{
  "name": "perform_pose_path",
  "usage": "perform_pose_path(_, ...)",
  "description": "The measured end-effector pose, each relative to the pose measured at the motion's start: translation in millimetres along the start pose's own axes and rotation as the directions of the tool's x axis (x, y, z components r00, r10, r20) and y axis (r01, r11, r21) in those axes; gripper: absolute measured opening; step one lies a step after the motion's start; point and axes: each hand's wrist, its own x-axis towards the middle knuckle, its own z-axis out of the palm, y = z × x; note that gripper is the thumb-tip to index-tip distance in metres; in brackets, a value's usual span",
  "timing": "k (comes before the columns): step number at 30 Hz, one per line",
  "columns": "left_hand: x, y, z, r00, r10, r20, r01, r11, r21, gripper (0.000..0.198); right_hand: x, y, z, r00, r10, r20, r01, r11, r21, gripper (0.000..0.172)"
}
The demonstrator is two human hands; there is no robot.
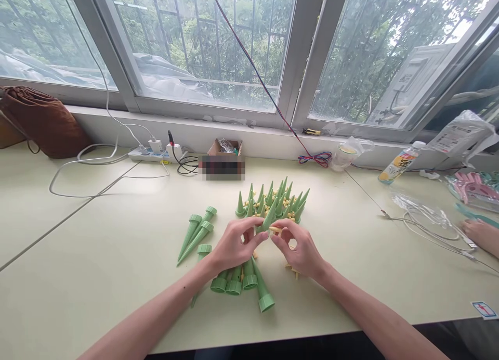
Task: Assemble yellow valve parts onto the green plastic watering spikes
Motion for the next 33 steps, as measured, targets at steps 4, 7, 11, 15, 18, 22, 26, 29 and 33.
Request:
perform_pose_path(4,1,3,-2.3,0.999,-0.048,0.013,0.048,0.999,-0.019,0.020,-1,0,0,0.998,-0.052,-0.022,0.052,0.999,0.014,0.018)
perform_pose_path(7,1,3,-2.8,0.999,-0.046,0.019,0.046,0.999,-0.005,0.021,-1,2,0,0.997,-0.066,-0.035,0.067,0.998,0.002,0.013)
perform_pose_path(11,0,0,-2.7,1.000,-0.012,0.026,0.011,0.999,0.037,0.021,-1,3,0,0.995,-0.082,-0.050,0.081,0.997,-0.009,0.012)
perform_pose_path(15,-1,-2,-2.4,0.999,0.014,0.032,-0.017,0.998,0.067,0.021,-2,4,0,0.994,-0.094,-0.064,0.093,0.995,-0.026,0.014)
perform_pose_path(18,-2,-4,-1.5,0.999,0.034,0.028,-0.036,0.996,0.076,0.023,-2,3,-1,0.991,-0.110,-0.069,0.108,0.993,-0.037,0.015)
perform_pose_path(22,-3,-7,1.0,0.995,0.089,0.038,-0.092,0.994,0.067,0.024,-1,3,-2,0.992,-0.110,-0.068,0.106,0.993,-0.060,0.020)
perform_pose_path(26,-3,-9,1.8,0.991,0.106,0.076,-0.108,0.994,0.033,0.025,-1,5,-2,0.996,-0.075,-0.045,0.072,0.995,-0.062,0.027)
perform_pose_path(29,-2,-7,0.3,0.987,0.117,0.108,-0.117,0.993,-0.004,0.023,-1,6,-2,0.996,-0.076,-0.044,0.073,0.995,-0.069,0.032)
perform_pose_path(33,-1,-3,-0.9,0.982,0.126,0.137,-0.125,0.992,-0.017,0.021,-1,4,-2,0.996,-0.085,-0.042,0.081,0.994,-0.073,0.037)
